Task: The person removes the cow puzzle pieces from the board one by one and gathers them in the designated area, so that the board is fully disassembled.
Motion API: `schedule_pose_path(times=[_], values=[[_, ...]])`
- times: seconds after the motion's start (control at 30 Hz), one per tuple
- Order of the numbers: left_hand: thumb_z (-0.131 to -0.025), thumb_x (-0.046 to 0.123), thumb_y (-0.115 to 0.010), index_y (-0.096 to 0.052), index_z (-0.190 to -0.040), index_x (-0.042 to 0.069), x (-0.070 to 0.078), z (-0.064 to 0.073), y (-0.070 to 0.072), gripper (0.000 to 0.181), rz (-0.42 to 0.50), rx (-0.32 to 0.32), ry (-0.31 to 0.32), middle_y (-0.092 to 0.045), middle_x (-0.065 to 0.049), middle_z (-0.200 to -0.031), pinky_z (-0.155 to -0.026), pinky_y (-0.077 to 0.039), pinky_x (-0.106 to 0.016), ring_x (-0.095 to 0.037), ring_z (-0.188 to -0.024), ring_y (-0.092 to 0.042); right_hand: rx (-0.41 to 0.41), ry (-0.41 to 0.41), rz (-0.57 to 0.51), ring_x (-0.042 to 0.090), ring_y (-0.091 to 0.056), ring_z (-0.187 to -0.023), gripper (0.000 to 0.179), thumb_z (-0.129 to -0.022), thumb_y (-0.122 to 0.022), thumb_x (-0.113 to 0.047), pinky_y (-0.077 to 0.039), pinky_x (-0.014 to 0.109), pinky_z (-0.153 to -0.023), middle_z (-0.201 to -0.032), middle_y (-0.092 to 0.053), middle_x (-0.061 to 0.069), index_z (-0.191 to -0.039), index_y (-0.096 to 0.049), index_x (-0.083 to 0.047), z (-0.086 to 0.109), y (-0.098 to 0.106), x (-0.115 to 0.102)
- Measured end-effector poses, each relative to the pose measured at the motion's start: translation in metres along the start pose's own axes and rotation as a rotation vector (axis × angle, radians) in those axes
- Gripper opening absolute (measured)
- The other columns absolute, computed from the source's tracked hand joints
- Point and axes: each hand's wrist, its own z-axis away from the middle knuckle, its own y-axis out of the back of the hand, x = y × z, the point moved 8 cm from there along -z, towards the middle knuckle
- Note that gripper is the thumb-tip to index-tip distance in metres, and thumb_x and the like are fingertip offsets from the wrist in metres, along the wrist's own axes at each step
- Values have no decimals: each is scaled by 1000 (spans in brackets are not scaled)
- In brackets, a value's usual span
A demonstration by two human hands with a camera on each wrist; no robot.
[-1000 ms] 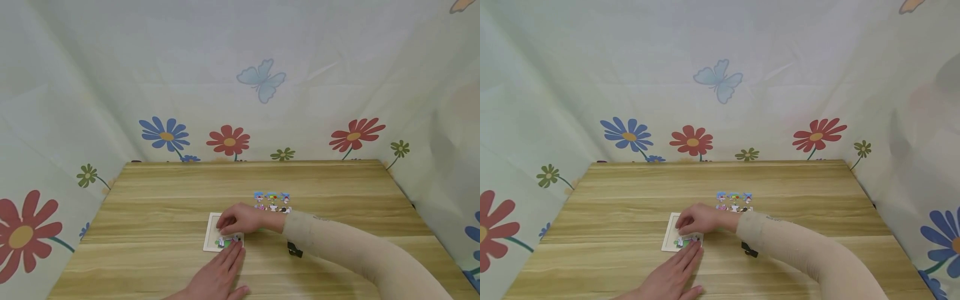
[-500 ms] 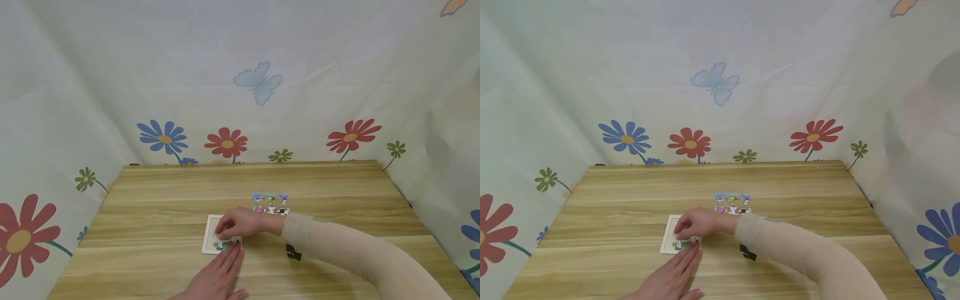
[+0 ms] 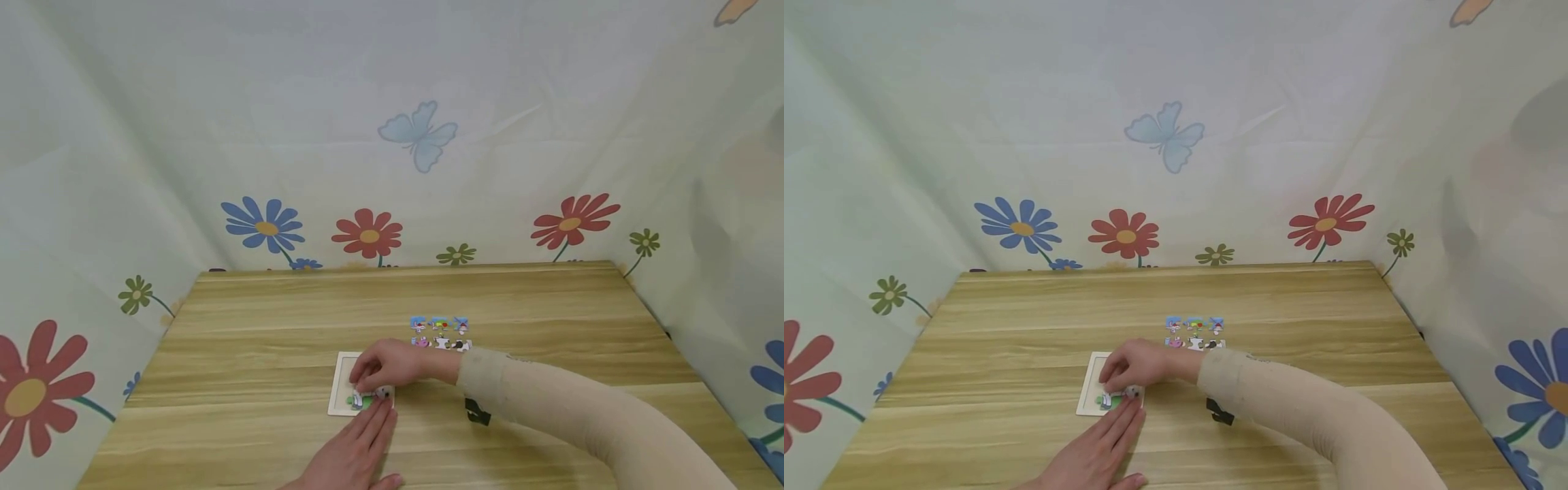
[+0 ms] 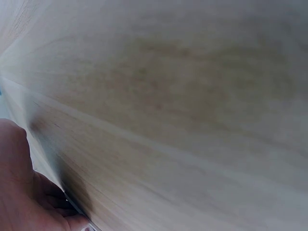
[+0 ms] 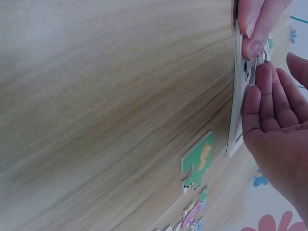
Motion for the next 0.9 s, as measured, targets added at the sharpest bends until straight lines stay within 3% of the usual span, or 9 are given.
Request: schedule_pose_path(times=[0.33,0.53,0.9], values=[[-110,68,-31,-58,-150,-2,0,-1,0,85,6,-8,-4,-54,-20,-157,-117,-44,-33,-28,-148,-51,-15,82,47,-4,-65,-86,11,-98,-77,-5,-56,17,-83,-94,-73,-7,-109,-76,-6,-5,-5,-8],[-110,68,-30,-58,-150,-2,0,0,0,85,-9,-3,-9,-54,-20,-158,-117,-43,-33,-29,-148,-51,-1,80,47,-3,-62,-82,8,-97,-76,-1,-56,16,-79,-92,-72,0,-104,-74,-5,-8,-6,-11],[-110,68,-30,-57,-151,-3,0,0,-1,85,6,-13,-14,-54,-21,-158,-116,-45,-34,-29,-148,-51,42,69,3,0,-62,-82,7,-99,-74,-1,-54,16,-80,-89,-70,-6,-105,-76,-4,-11,3,-14]])
